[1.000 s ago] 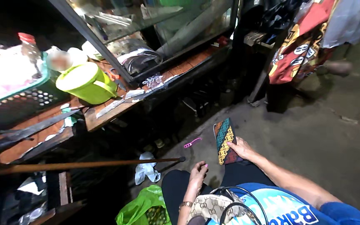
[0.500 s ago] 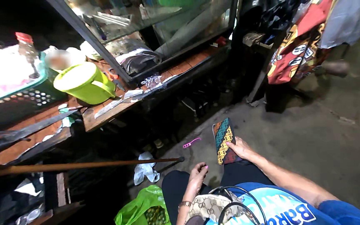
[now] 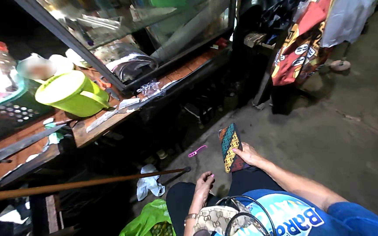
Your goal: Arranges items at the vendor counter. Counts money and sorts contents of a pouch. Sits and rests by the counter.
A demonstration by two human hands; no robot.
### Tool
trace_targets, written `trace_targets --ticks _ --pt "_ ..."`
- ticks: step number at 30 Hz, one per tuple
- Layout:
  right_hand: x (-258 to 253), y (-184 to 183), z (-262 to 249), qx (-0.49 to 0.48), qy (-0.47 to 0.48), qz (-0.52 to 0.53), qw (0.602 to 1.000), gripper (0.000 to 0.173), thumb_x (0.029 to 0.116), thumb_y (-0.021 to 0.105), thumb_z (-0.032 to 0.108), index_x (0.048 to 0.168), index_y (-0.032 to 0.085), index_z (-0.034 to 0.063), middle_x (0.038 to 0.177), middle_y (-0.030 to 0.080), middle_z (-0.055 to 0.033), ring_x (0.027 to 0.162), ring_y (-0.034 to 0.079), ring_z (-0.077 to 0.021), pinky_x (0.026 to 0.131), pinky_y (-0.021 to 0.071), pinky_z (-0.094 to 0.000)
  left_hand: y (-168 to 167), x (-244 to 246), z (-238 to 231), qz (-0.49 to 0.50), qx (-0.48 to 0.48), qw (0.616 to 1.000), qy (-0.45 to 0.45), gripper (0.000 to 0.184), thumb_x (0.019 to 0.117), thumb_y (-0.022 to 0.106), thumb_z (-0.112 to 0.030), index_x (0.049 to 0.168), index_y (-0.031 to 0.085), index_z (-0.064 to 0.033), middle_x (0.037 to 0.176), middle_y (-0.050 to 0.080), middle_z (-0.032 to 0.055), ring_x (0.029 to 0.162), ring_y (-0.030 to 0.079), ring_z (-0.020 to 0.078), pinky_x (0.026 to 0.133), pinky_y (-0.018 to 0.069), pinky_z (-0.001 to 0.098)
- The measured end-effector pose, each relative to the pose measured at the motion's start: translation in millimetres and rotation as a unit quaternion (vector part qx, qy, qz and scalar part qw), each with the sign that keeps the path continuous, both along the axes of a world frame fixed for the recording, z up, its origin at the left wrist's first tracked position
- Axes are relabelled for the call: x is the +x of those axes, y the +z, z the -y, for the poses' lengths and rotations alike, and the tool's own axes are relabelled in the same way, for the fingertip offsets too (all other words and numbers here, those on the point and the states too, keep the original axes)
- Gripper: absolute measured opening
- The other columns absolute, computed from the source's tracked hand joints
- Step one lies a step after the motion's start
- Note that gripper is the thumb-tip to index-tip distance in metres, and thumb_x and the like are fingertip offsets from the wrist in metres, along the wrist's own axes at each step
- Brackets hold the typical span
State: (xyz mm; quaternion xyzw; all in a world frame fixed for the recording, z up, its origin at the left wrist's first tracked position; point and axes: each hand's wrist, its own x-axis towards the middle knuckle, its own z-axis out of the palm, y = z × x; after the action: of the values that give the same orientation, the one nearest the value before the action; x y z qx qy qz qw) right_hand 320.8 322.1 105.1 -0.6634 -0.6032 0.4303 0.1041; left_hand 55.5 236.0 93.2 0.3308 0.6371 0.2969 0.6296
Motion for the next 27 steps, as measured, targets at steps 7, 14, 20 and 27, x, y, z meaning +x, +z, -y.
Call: trace_targets --ticks 7,14,20,27 --pt "-0.5 1.7 0.0 0.0 0.002 -0.002 1.0 0.071 0.1022 0.048 0.057 0.143 0.054 -0.0004 0.152 0.048 -0.0219 0.145 0.043 -0.0357 0.119 0.0329 -0.0555 1.6 0.6 0.6 0.002 0.004 1.0 0.001 0.035 0.1032 0.061 -0.014 0.132 0.056 0.0045 0.121 0.064 0.0202 0.1 0.067 0.0242 0.084 0.0572 0.0398" --pt "-1.6 5.6 0.1 -0.006 -0.001 -0.008 1.0 0.071 0.1024 0.049 0.056 0.143 0.053 -0.0023 0.152 0.048 -0.0232 0.144 0.043 -0.0362 0.119 0.033 -0.0553 5.7 1.6 -0.3 -0.001 0.007 1.0 0.006 0.034 0.1032 0.06 -0.013 0.133 0.056 0.0045 0.121 0.065 0.02 0.1 0.068 0.0234 0.084 0.0575 0.0385" --pt "-0.9 4.1 0.3 -0.007 -0.001 -0.007 1.0 0.072 0.1027 0.048 0.056 0.145 0.052 -0.0017 0.153 0.046 -0.0227 0.145 0.042 -0.0357 0.119 0.0327 -0.0557 3.1 1.0 0.1 -0.006 0.005 1.0 0.002 0.034 0.1036 0.06 -0.013 0.133 0.056 0.0043 0.12 0.065 0.0197 0.097 0.068 0.022 0.082 0.0577 0.0373" --pt "-1.4 3.9 -0.8 -0.007 0.008 0.002 1.0 0.073 0.1028 0.047 0.058 0.145 0.051 -0.0014 0.153 0.047 -0.0219 0.145 0.043 -0.0347 0.119 0.0328 -0.0544 7.3 2.4 0.1 -0.007 0.002 1.0 0.01 0.032 0.104 0.058 -0.011 0.131 0.056 0.0058 0.12 0.064 0.0212 0.098 0.068 0.0238 0.083 0.0575 0.0385"
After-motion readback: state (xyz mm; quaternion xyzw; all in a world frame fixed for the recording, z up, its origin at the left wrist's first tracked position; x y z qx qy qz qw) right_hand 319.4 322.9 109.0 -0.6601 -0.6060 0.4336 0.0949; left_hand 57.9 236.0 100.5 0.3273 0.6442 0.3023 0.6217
